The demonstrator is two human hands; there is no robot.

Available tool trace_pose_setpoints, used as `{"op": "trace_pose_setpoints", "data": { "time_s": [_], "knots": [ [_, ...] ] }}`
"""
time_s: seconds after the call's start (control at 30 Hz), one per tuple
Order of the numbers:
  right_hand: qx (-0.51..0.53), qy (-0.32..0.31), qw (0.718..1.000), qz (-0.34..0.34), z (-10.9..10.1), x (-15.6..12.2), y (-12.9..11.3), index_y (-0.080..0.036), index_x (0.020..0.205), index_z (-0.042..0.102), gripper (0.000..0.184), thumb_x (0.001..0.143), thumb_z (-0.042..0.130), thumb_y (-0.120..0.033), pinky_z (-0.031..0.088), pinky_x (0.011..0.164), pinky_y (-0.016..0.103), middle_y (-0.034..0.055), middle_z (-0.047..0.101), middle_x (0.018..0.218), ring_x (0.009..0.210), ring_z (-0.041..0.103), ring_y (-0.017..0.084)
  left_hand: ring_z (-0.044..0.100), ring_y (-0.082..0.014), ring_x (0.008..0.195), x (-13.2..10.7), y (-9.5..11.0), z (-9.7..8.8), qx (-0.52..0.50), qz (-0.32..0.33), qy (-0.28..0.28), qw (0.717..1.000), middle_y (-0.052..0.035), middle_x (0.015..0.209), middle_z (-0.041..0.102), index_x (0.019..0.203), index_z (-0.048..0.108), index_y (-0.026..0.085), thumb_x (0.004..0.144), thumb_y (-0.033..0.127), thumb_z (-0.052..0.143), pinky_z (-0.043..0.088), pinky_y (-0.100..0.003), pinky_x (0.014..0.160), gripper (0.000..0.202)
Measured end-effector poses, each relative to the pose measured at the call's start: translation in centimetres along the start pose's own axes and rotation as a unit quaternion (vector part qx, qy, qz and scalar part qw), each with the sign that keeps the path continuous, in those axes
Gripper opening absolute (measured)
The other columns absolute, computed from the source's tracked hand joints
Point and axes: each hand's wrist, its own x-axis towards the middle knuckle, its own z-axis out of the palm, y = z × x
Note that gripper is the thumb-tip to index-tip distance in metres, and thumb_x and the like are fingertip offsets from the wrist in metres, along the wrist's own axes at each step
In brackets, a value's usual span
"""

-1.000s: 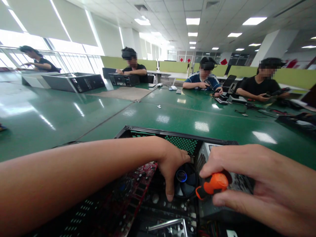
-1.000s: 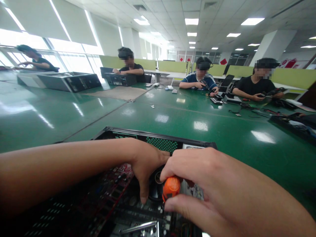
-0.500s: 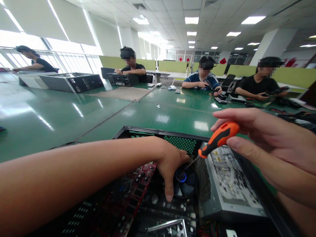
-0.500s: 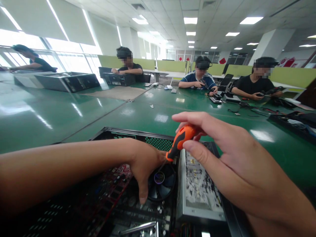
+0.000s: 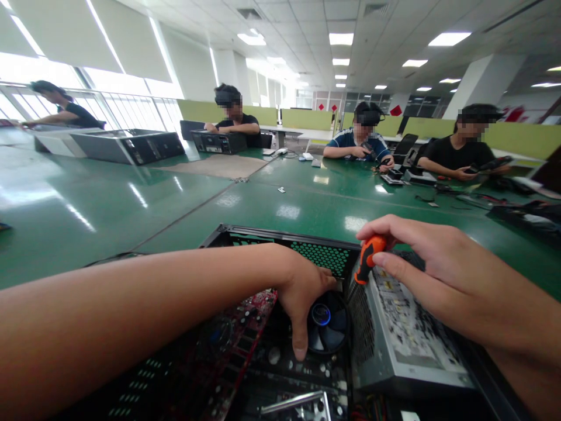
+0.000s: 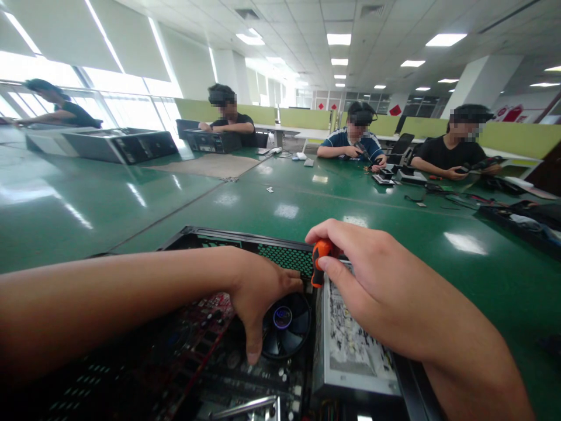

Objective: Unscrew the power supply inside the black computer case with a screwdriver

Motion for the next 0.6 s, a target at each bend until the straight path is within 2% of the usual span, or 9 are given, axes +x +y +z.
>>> {"op": "trace_pose_setpoints", "data": {
  "time_s": [0.4, 0.53, 0.6],
  "knots": [
    [0.002, -0.022, 1.0, -0.015, 0.13, 0.37, -0.53, -0.025, 0.116, 0.06, 0.021, 0.097, 0.051, -0.024, 0.052, 0.073, 0.034, 0.0058, 0.072, 0.104, 0.088, 0.069, 0.022, 0.041, -0.0318, 0.138, 0.12, 0.05, 0.03, 0.004, -0.003, 0.002, 1.0, -0.0196, 0.154, 0.036, 0.151, 0.026, 0.009, 0.047, 0.04, 0.078, 0.032, -0.037, 0.115, 0.121],
    [-0.003, -0.025, 1.0, -0.007, 0.18, 0.38, -0.67, -0.024, 0.098, 0.06, 0.011, 0.093, 0.06, -0.034, 0.047, 0.059, 0.03, 0.002, 0.069, 0.086, 0.07, 0.064, 0.018, 0.036, -0.032, 0.142, 0.03, 0.24, 0.02, -0.006, -0.015, 0.004, 1.0, -0.0168, 0.155, 0.034, 0.151, 0.028, 0.013, 0.047, 0.039, 0.08, 0.03, -0.039, 0.116, 0.119],
    [-0.007, -0.022, 1.0, 0.004, 0.23, 0.39, -0.57, -0.024, 0.09, 0.059, 0.017, 0.09, 0.064, -0.04, 0.042, 0.053, 0.029, -0.0003, 0.066, 0.077, 0.062, 0.06, 0.016, 0.037, -0.0319, 0.141, 0.02, 0.31, -0.01, -0.006, -0.017, 0.002, 1.0, -0.0173, 0.154, 0.036, 0.15, 0.03, 0.011, 0.047, 0.04, 0.08, 0.031, -0.038, 0.116, 0.118]
  ]
}}
